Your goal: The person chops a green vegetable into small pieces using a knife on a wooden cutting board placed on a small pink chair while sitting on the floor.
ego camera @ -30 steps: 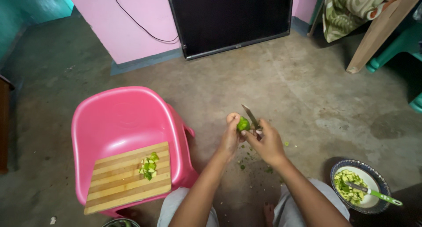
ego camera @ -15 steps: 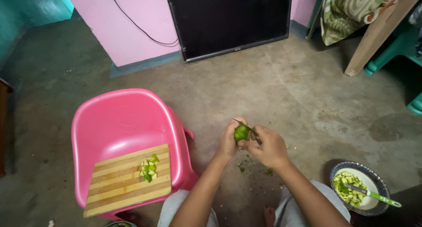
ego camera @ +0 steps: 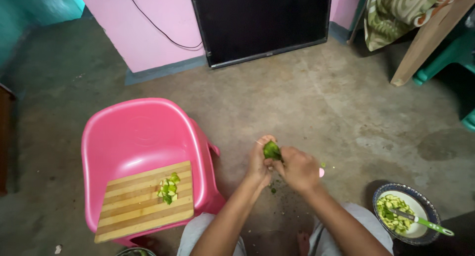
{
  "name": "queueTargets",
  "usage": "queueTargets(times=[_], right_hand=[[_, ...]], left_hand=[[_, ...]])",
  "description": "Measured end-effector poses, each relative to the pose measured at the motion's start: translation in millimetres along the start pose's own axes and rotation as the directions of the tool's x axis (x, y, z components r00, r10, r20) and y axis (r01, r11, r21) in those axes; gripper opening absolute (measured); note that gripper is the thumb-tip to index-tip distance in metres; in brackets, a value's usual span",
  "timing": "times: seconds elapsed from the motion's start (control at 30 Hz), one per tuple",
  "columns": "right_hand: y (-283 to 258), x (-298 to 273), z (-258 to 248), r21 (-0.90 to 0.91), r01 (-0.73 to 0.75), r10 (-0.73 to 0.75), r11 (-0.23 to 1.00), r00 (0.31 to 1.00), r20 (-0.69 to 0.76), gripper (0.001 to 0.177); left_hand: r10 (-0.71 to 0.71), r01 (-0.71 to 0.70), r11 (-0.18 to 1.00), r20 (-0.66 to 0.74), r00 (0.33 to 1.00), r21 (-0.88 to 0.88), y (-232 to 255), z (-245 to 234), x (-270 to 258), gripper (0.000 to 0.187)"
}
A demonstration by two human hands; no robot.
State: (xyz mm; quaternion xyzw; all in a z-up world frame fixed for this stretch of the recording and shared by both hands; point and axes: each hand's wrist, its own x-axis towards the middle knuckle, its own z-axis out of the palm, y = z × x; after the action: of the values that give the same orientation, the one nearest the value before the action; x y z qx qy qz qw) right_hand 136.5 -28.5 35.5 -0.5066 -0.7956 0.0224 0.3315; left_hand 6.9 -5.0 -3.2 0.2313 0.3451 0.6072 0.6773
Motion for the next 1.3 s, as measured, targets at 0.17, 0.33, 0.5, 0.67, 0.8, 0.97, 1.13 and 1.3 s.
queueTargets(times=[0.17,0.33,0.5,0.67,0.8,0.97,1.13,1.3], right_hand=[[-2,-3,13,-0.082,0.004,-0.001,0.997,0.999,0.032,0.03],[-4,8,-3,0.066,-0.011,0.009,0.998,0.999,0.031,0.034],[-4,10,-19,0.112,-0.023,0.018,0.993,0.999,0.044,0.048],[-5,3,6,-0.064,-0.116,0.123,0.991,0.987,0.106,0.041],[-5,0,27,-0.112,-0.16,0.173,0.981,0.977,0.121,0.033],[3,3,26,0.017,-0.097,0.097,0.995,0.995,0.035,0.032],[19,11,2,0.216,-0.129,0.143,0.968,0.988,-0.051,0.028],[9,11,-5,0.288,-0.065,0.068,0.955,0.998,0.001,0.041]], left_hand=[[0.088,-0.094,0.993,-0.077,0.993,-0.071,-8,-4,11,0.019],[0.04,-0.04,0.999,-0.142,0.989,-0.003,-1,0,13,0.022],[-0.166,0.145,0.98,0.156,0.974,0.135,7,-4,7,0.025],[-0.036,0.037,0.999,-0.089,0.995,0.01,-14,-5,15,0.024],[0.202,-0.217,0.963,-0.104,0.974,-0.159,-32,-7,22,0.026],[0.096,-0.126,0.984,-0.224,0.97,-0.124,-10,15,9,0.024],[0.021,-0.019,0.975,-0.005,1.0,0.22,23,24,-15,0.023],[0.085,-0.092,0.994,0.124,0.989,0.058,14,19,-12,0.023]])
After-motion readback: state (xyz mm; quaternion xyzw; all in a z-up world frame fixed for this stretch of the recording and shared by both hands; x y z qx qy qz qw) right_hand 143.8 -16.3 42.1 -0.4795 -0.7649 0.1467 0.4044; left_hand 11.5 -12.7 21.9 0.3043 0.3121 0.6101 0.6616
